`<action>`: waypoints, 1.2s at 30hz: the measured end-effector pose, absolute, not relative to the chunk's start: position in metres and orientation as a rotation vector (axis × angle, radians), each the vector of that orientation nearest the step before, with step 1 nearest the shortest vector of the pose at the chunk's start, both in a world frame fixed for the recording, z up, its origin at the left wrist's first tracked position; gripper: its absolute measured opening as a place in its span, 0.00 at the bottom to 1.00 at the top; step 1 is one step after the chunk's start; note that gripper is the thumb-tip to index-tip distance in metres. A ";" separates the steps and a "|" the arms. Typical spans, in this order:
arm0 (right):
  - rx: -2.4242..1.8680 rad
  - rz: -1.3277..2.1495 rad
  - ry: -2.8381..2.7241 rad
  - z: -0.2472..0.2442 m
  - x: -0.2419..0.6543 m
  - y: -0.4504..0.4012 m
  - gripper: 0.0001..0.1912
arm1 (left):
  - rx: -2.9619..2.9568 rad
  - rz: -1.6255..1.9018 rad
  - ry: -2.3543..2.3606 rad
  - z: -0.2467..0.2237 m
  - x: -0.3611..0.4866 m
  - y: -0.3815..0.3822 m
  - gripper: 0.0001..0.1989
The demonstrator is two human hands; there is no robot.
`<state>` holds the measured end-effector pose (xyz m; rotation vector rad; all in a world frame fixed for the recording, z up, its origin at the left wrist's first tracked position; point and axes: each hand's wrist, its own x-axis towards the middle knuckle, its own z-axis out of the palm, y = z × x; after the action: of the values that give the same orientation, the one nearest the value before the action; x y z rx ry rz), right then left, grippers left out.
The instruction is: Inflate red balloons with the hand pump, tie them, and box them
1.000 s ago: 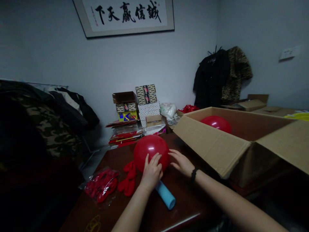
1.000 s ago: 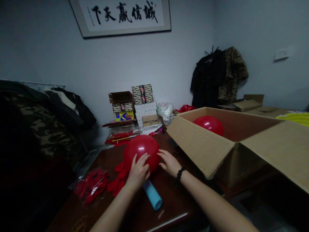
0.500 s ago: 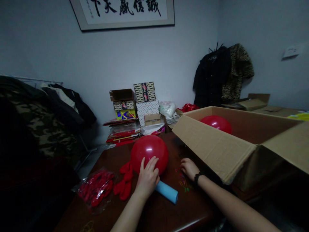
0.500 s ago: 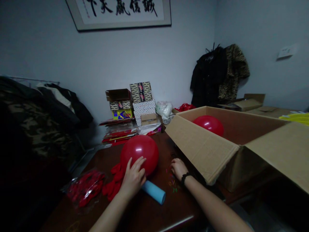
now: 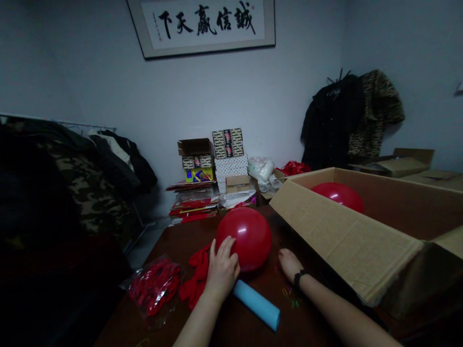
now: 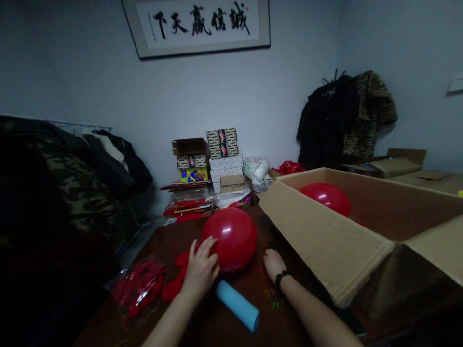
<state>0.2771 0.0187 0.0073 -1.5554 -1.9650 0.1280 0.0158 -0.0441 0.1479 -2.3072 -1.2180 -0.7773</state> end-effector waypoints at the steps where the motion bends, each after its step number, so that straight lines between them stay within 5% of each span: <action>1: -1.560 0.133 -1.927 0.011 0.274 0.020 0.12 | -2.291 -0.788 -1.236 0.151 0.014 -0.042 0.03; 10: -1.404 0.246 -1.757 0.086 0.249 -0.030 0.12 | -2.155 -0.930 -1.372 0.178 0.002 -0.026 0.04; 13: -1.281 0.455 -1.988 0.083 0.221 -0.079 0.04 | -2.134 -0.984 -1.405 0.182 0.000 -0.022 0.04; 16: -1.299 0.765 -2.284 0.057 0.186 -0.109 0.10 | -2.140 -1.002 -1.384 0.184 -0.002 -0.020 0.04; 23: -1.669 0.332 -1.960 0.001 0.113 -0.084 0.13 | -2.194 -0.977 -1.327 0.171 -0.005 -0.027 0.04; 36: -1.579 0.248 -1.823 0.011 0.099 -0.073 0.09 | -2.146 -1.143 -1.529 0.096 -0.019 -0.049 0.04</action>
<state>0.0993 -0.0732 0.0111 -1.5792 -1.8228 0.2483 -0.0193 -0.0494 0.0956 -2.1464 -1.5294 -1.1428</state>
